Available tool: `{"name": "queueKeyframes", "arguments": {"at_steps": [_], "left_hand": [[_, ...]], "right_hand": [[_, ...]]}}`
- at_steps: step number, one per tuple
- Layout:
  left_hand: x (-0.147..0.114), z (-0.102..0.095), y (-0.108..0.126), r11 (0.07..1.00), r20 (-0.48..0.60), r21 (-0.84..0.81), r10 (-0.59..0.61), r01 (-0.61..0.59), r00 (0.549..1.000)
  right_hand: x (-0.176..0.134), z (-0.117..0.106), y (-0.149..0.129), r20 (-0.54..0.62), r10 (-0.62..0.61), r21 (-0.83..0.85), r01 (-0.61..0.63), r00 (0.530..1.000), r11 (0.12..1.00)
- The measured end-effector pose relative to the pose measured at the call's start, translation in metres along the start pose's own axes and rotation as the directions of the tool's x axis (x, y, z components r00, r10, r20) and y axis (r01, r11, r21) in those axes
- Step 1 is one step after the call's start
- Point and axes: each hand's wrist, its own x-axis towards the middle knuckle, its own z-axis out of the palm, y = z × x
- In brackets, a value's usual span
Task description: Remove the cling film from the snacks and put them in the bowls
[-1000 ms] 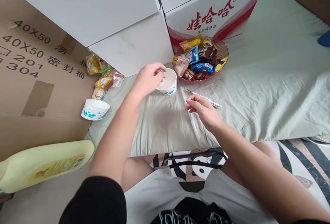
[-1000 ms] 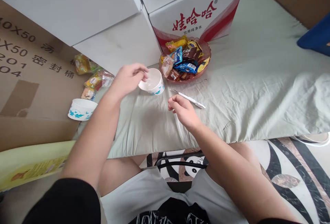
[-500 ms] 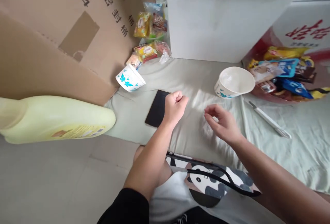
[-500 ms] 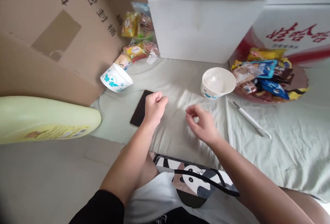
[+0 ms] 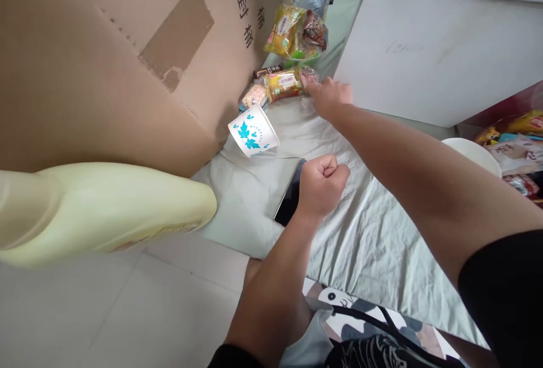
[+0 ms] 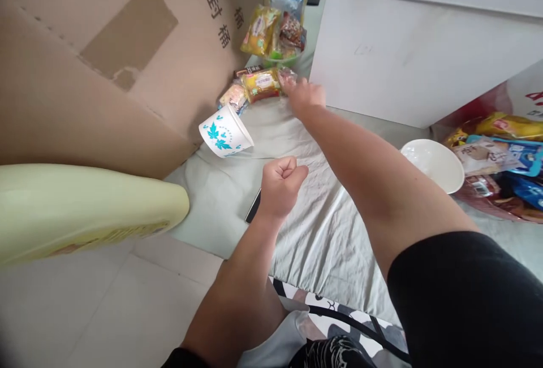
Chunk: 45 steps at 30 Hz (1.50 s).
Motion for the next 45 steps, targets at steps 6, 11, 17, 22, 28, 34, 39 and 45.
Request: {"name": "queueKeyframes", "arguments": {"at_steps": [6, 11, 17, 22, 28, 34, 39, 45], "left_hand": [[-0.005, 0.008, -0.005, 0.996, -0.009, 0.071, 0.052, -0.051, 0.999], [-0.013, 0.028, -0.026, 0.989, -0.009, 0.147, 0.009, -0.007, 1.0], [-0.044, 0.084, -0.068, 0.928, 0.441, -0.016, -0.327, 0.372, 0.836], [-0.05, 0.105, -0.109, 0.98, 0.472, 0.1, -0.197, 0.17, 0.859], [-0.042, 0.097, -0.116, 0.848, 0.522, 0.399, 0.103, -0.35, 0.847], [-0.047, 0.089, -0.106, 0.774, 0.736, 0.295, 0.19, -0.561, 0.649], [-0.049, 0.085, -0.106, 0.717, 0.778, 0.33, 0.162, -0.614, 0.607], [-0.035, 0.078, -0.102, 0.726, 0.567, 0.344, 0.345, -0.595, 0.748]], "right_hand": [[-0.095, 0.001, 0.037, -0.027, 0.013, 0.026, -0.012, 1.0, 1.0], [-0.239, 0.008, 0.098, -0.075, 0.256, 0.69, -0.135, 0.964, 0.711], [-0.368, 0.03, 0.135, -0.098, 0.293, 0.929, -0.018, 0.951, 0.37], [-0.39, 0.053, 0.158, -0.359, 0.163, 0.727, 0.166, 0.919, 0.666], [-0.385, 0.052, 0.175, -0.587, 0.083, 0.516, 0.293, 0.806, 0.805], [-0.373, 0.044, 0.17, -0.558, 0.18, 0.625, 0.267, 0.81, 0.733], [-0.367, 0.038, 0.171, -0.288, 0.327, 0.805, 0.043, 0.9, 0.592], [-0.372, 0.022, 0.218, -0.459, 0.374, 0.519, -0.099, 0.806, 0.849]]}}
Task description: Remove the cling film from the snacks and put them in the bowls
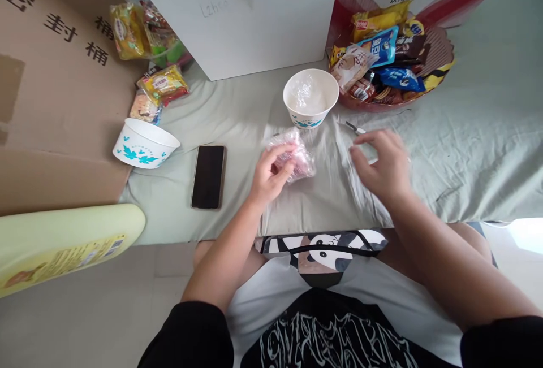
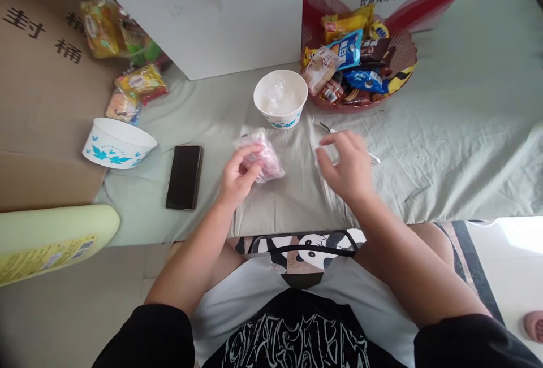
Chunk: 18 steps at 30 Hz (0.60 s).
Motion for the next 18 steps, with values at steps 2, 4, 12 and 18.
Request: {"name": "queueKeyframes", "arguments": {"at_steps": [2, 4, 12, 18], "left_hand": [[0.003, -0.006, -0.007, 0.997, -0.11, -0.068, -0.03, 0.023, 0.994], [0.005, -0.009, -0.014, 0.992, -0.182, -0.109, -0.079, 0.06, 0.98], [0.003, -0.005, -0.027, 0.936, -0.235, -0.285, -0.278, 0.208, 0.931], [-0.003, 0.011, -0.012, 0.98, -0.138, -0.094, -0.189, 0.177, 0.972]], "right_hand": [[0.004, -0.008, 0.019, -0.028, 0.061, -0.204, -0.065, 0.998, 0.977], [0.006, -0.013, 0.036, 0.031, 0.126, -0.307, -0.111, 0.992, 0.945], [-0.003, -0.019, 0.024, 0.187, 0.237, 0.033, -0.247, 0.953, 0.968], [-0.019, 0.003, -0.034, 0.463, 0.12, 0.334, -0.299, 0.878, 0.894]]}}
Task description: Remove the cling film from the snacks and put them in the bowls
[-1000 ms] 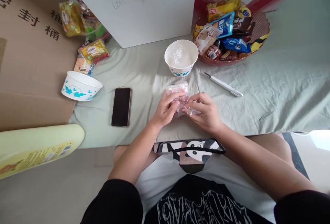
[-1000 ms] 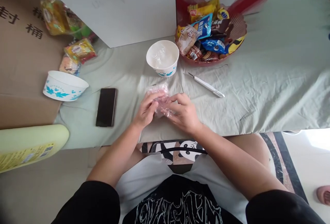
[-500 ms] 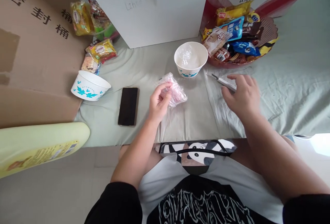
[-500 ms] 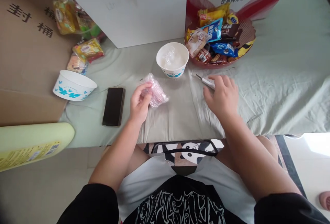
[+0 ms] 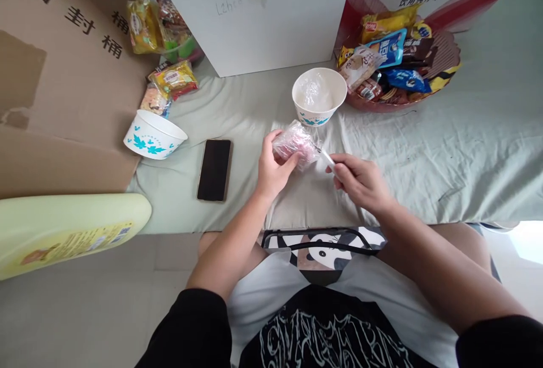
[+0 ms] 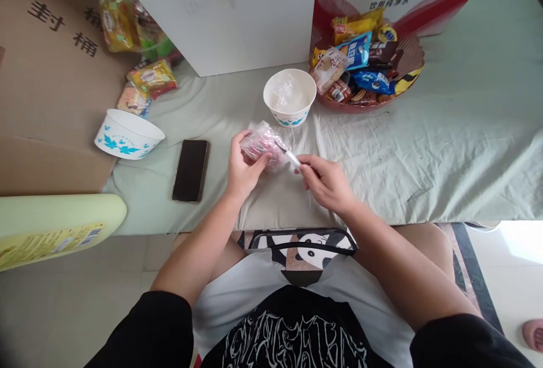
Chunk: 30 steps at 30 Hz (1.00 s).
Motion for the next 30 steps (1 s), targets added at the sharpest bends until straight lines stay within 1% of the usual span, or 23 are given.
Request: {"name": "queueKeyframes", "arguments": {"at_steps": [3, 5, 7, 9, 10, 11, 12, 13, 14, 15, 16, 17, 19, 21, 23, 24, 26, 27, 29, 30], "left_hand": [[-0.004, 0.005, 0.003, 0.993, 0.039, 0.091, 0.069, -0.072, 0.997], [-0.002, 0.003, 0.002, 0.995, 0.03, 0.072, 0.063, -0.065, 0.998], [0.003, -0.001, -0.003, 1.0, -0.044, -0.01, 0.014, -0.015, 0.999], [0.009, -0.006, -0.007, 0.993, -0.137, -0.104, -0.062, 0.048, 0.989], [0.011, -0.009, -0.008, 0.988, -0.169, -0.133, -0.096, 0.074, 0.981], [0.012, -0.01, -0.008, 0.986, -0.188, -0.142, -0.117, 0.091, 0.975], [0.013, -0.012, -0.007, 0.987, -0.191, -0.127, -0.124, 0.101, 0.974], [0.012, -0.012, -0.005, 0.991, -0.182, -0.092, -0.117, 0.102, 0.976], [0.011, -0.013, -0.003, 0.995, -0.17, -0.037, -0.096, 0.091, 0.981], [0.01, -0.014, -0.001, 0.997, -0.163, 0.028, -0.064, 0.07, 0.985], [0.009, -0.016, 0.001, 0.995, -0.162, 0.092, -0.027, 0.042, 0.986], [0.008, -0.017, 0.002, 0.989, -0.162, 0.145, 0.007, 0.017, 0.987], [0.008, -0.021, 0.002, 0.982, -0.151, 0.189, 0.034, -0.005, 0.988], [0.009, -0.025, 0.001, 0.987, -0.107, 0.161, -0.009, 0.026, 0.994], [0.01, -0.028, 0.002, 0.989, -0.055, 0.132, -0.057, 0.064, 0.997], [0.01, -0.029, 0.004, 0.989, -0.041, 0.135, -0.052, 0.057, 0.998], [0.008, -0.03, 0.011, 0.983, 0.018, 0.184, 0.023, -0.026, 1.0], [0.007, -0.029, 0.016, 0.972, 0.08, 0.218, 0.078, -0.094, 0.994], [0.003, -0.027, 0.026, 0.935, 0.247, 0.271, 0.161, -0.227, 0.956], [0.002, -0.025, 0.03, 0.92, 0.318, 0.288, 0.171, -0.266, 0.933]], "right_hand": [[0.003, 0.011, -0.005, 0.028, -0.014, 0.021, 0.013, 1.0, 1.0], [0.005, 0.01, -0.004, 0.045, 0.005, -0.006, -0.005, 0.999, 1.0], [0.005, 0.003, -0.001, 0.087, 0.035, -0.055, -0.031, 0.996, 0.998], [0.006, -0.007, 0.004, 0.109, 0.07, -0.117, -0.057, 0.992, 0.991], [0.007, -0.013, 0.007, 0.087, 0.08, -0.157, -0.066, 0.993, 0.985], [0.007, -0.018, 0.011, 0.032, 0.074, -0.208, -0.066, 0.997, 0.976], [0.008, -0.023, 0.015, -0.055, 0.042, -0.269, -0.055, 0.998, 0.962], [0.009, -0.026, 0.018, -0.153, -0.017, -0.335, -0.036, 0.988, 0.941], [0.011, -0.029, 0.022, -0.242, -0.093, -0.397, -0.011, 0.966, 0.918], [0.011, -0.03, 0.025, -0.301, -0.171, -0.447, 0.019, 0.938, 0.895], [0.012, -0.029, 0.027, -0.321, -0.235, -0.477, 0.058, 0.918, 0.877], [0.012, -0.027, 0.028, -0.304, -0.278, -0.485, 0.103, 0.911, 0.868], [0.011, -0.02, 0.027, -0.208, -0.318, -0.45, 0.198, 0.925, 0.871], [0.009, -0.011, 0.024, -0.119, -0.356, -0.386, 0.287, 0.927, 0.877], [0.009, -0.005, 0.021, -0.068, -0.397, -0.337, 0.353, 0.915, 0.873], [0.009, -0.004, 0.02, -0.053, -0.412, -0.327, 0.374, 0.91, 0.868], [0.01, -0.003, 0.02, -0.028, -0.421, -0.342, 0.387, 0.906, 0.856], [0.01, -0.004, 0.02, -0.015, -0.419, -0.356, 0.386, 0.908, 0.851], [0.011, -0.006, 0.021, 0.01, -0.411, -0.381, 0.383, 0.912, 0.841], [0.012, -0.006, 0.022, 0.018, -0.408, -0.386, 0.383, 0.913, 0.84]]}}
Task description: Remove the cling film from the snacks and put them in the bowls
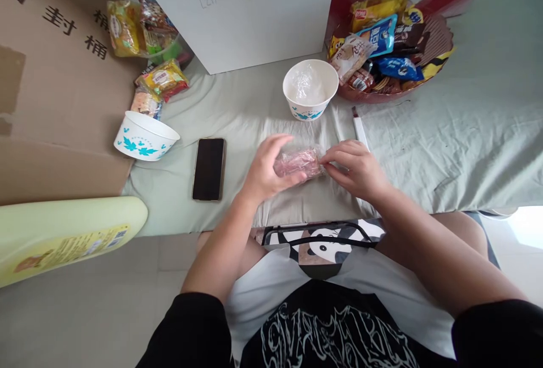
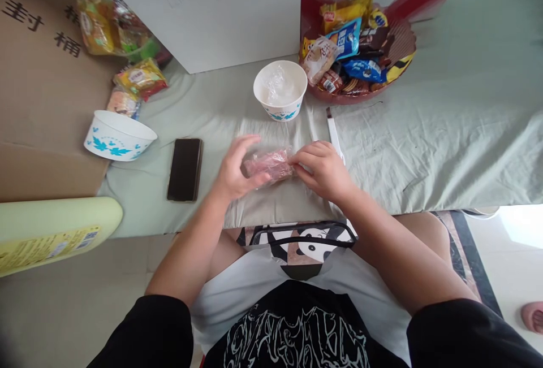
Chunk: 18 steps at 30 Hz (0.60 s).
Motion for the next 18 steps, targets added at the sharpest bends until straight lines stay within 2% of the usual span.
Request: {"name": "queueKeyframes", "arguments": {"at_steps": [1, 3, 5, 7, 9, 11, 13, 14, 16, 18], "left_hand": [[0.0, 0.001, 0.004, 1.0, 0.043, 0.017, 0.011, -0.012, 0.999], [-0.001, 0.001, 0.007, 1.0, 0.037, 0.017, -0.017, 0.016, 0.999], [0.0, -0.001, 0.005, 0.995, -0.033, -0.048, -0.087, 0.085, 0.996], [0.002, -0.007, -0.001, 0.968, -0.13, -0.194, -0.189, 0.162, 0.973], [0.006, -0.016, -0.008, 0.902, -0.242, -0.38, -0.312, 0.206, 0.919], [0.009, -0.025, -0.014, 0.83, -0.338, -0.516, -0.423, 0.21, 0.841], [0.011, -0.031, -0.019, 0.794, -0.373, -0.561, -0.496, 0.235, 0.784], [0.01, -0.033, -0.019, 0.795, -0.371, -0.55, -0.508, 0.257, 0.777], [0.008, -0.033, -0.018, 0.853, -0.369, -0.441, -0.457, 0.28, 0.81], [0.006, -0.029, -0.012, 0.95, -0.36, -0.222, -0.289, 0.219, 0.887]], "right_hand": [[0.0, 0.0, 0.001, -0.002, 0.005, -0.003, -0.005, 1.0, 1.0], [0.0, -0.002, 0.004, -0.036, 0.029, -0.014, -0.029, 0.999, 0.999], [-0.001, -0.004, 0.007, -0.061, 0.064, -0.023, -0.065, 0.996, 0.998], [-0.001, -0.008, 0.011, -0.034, 0.096, -0.016, -0.097, 0.995, 0.995], [-0.002, -0.013, 0.014, 0.006, 0.124, 0.023, -0.125, 0.992, 0.992], [-0.001, -0.021, 0.016, -0.003, 0.171, 0.059, -0.17, 0.985, 0.984], [0.0, -0.027, 0.017, -0.094, 0.247, 0.057, -0.242, 0.965, 0.969], [0.001, -0.03, 0.016, -0.172, 0.279, 0.037, -0.277, 0.945, 0.96], [0.001, -0.034, 0.014, -0.339, 0.296, -0.03, -0.325, 0.893, 0.945], [0.0, -0.035, 0.007, -0.439, 0.248, -0.098, -0.321, 0.863, 0.942]]}}
